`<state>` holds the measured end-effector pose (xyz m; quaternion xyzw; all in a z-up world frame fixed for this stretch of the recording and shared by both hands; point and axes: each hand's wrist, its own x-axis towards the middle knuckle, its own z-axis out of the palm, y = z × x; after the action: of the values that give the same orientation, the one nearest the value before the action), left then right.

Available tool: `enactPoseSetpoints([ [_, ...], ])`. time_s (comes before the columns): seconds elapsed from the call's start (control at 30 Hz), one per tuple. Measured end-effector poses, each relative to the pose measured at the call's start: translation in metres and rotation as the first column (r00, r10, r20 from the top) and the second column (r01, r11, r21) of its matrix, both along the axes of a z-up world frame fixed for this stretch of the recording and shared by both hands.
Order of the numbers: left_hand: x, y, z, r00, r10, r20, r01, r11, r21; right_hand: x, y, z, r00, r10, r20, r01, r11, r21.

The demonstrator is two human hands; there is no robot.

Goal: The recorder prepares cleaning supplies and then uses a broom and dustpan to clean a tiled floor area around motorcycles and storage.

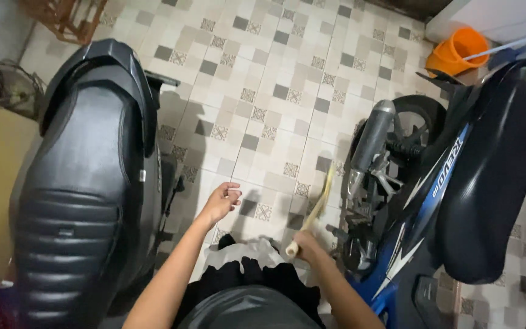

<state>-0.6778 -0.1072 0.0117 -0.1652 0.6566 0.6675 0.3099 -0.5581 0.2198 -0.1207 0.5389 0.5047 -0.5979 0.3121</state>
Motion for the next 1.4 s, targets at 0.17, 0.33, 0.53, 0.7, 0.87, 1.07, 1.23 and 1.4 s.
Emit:
enactPoseSetpoints([
  [0.17, -0.022, -0.008, 0.006, 0.999, 0.021, 0.031, -0.019, 0.999, -0.041, -0.080, -0.022, -0.003, 0.876, -0.442, 0.194, 0.479, 0.749, -0.458],
  [0.33, -0.045, -0.020, -0.008, 0.997, 0.055, 0.049, -0.051, 0.996, -0.079, -0.176, -0.044, 0.060, 0.921, -0.299, -0.250, 0.076, 0.767, -0.637],
  [0.53, -0.089, -0.031, -0.034, 0.987, 0.156, 0.023, -0.154, 0.984, -0.093, -0.307, -0.010, -0.037, 0.905, -0.417, -0.080, 0.140, 0.470, -0.871],
  [0.7, -0.154, -0.012, -0.038, 0.964, 0.262, 0.056, -0.255, 0.961, -0.104, -0.346, -0.022, 0.069, 0.948, 0.200, -0.246, -0.279, 0.895, -0.348],
  [0.87, -0.244, 0.035, -0.025, 0.957, 0.289, 0.028, -0.286, 0.955, -0.083, -0.370, 0.002, 0.104, 0.908, 0.405, -0.103, -0.397, 0.761, -0.513],
  [1.07, -0.307, 0.076, -0.005, 0.936, 0.353, 0.011, -0.352, 0.935, -0.036, -0.432, -0.010, 0.071, 0.836, 0.540, -0.100, -0.424, 0.519, -0.742],
  [1.23, -0.310, 0.069, -0.018, 0.923, 0.384, 0.016, -0.383, 0.923, -0.040, -0.534, 0.030, 0.025, 0.668, 0.698, -0.260, -0.539, 0.212, -0.815],
  [1.4, -0.318, 0.063, -0.016, 0.908, 0.417, 0.049, -0.411, 0.907, -0.095, -0.645, 0.082, 0.025, 0.271, 0.668, -0.693, -0.938, 0.345, -0.034],
])
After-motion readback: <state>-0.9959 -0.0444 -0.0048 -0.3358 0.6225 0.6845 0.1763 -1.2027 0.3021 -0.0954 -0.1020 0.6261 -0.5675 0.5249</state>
